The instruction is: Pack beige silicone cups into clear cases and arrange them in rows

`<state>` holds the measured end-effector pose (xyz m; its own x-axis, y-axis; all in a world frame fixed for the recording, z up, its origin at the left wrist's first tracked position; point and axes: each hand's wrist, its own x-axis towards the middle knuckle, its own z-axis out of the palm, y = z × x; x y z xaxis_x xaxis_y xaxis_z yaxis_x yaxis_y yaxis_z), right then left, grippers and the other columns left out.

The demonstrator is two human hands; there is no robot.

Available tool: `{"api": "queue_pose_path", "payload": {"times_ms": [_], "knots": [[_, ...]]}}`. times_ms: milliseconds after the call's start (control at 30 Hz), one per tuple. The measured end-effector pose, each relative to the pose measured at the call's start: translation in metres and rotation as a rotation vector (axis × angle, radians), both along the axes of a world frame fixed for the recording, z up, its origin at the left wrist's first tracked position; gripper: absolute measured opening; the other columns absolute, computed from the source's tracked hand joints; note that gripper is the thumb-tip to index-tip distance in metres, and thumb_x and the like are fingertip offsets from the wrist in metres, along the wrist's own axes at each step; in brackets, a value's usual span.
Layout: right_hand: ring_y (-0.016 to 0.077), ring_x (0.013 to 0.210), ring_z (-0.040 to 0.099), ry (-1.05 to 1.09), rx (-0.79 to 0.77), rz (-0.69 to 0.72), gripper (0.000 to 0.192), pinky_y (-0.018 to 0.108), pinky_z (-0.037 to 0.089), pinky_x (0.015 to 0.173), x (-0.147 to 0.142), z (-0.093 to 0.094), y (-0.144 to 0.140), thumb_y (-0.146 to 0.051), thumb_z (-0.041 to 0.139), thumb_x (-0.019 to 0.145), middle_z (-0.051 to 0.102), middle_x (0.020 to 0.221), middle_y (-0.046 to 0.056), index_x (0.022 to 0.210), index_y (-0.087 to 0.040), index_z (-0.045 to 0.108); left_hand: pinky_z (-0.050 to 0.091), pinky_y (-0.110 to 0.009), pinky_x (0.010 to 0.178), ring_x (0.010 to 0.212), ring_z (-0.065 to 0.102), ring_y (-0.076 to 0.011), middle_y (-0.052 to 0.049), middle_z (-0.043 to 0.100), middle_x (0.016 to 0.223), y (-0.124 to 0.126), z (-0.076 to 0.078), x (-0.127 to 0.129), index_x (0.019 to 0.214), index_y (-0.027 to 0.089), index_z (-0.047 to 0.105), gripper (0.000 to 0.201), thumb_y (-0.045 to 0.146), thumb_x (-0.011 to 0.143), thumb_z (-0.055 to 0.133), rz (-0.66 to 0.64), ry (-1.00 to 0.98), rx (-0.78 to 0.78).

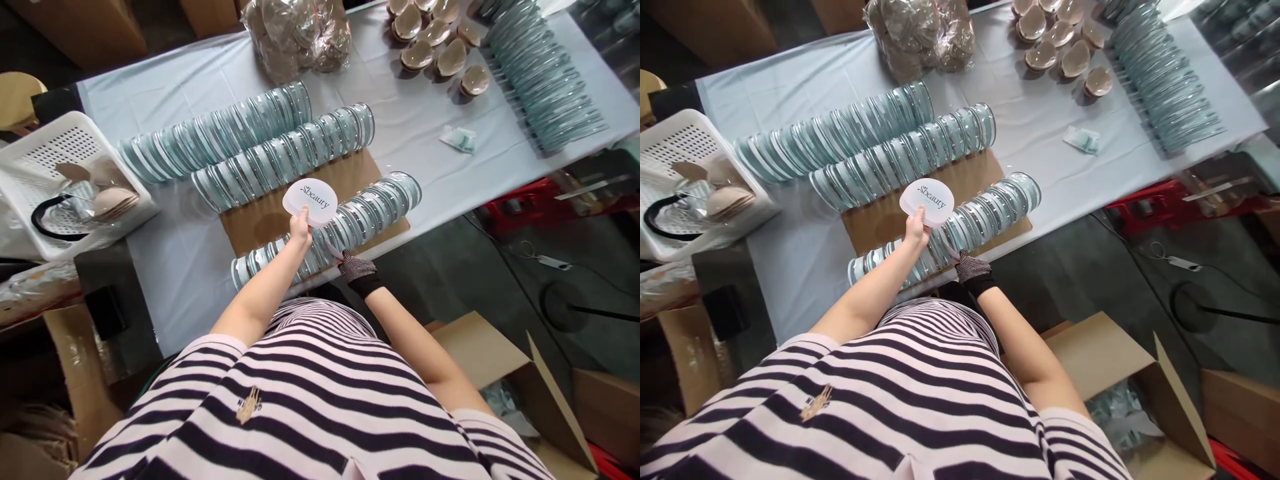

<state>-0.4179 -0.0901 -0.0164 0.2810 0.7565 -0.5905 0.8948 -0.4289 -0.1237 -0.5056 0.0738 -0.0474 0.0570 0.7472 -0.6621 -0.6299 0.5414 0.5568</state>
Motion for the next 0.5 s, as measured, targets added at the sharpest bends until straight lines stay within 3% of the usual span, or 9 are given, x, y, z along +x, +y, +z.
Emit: {"api": "queue_pose_path", "payload": {"times_ms": [267,500], "knots": [[0.0238,0.087,0.069,-0.019,0.152,-0.069,0.037,0.03,0.044,0.072,-0.004,-0.017,-0.003,-0.036,0.027,0.102,0.071,0.098,0.012,0.117,-0.02,0.057,0.053,-0.034,0.1,0.113,0.067,-0.0194,-0.008,0.072,0.119,0.0,-0.001,0.0,0.118,0.018,0.067,0.03,0.015,0.088,0.066,-0.011,-0.015,0.001],[0.022,0.091,0.063,0.262,0.166,-0.21,0.015,0.031,0.043,0.076,-0.011,-0.041,0.019,-0.017,0.047,0.092,0.066,0.094,0.013,0.1,-0.017,0.06,0.053,-0.035,0.1,0.113,0.067,-0.0199,-0.008,0.072,0.118,-0.001,-0.004,-0.001,0.118,0.017,0.067,0.029,0.015,0.089,0.064,-0.026,-0.004,0.02]]}}
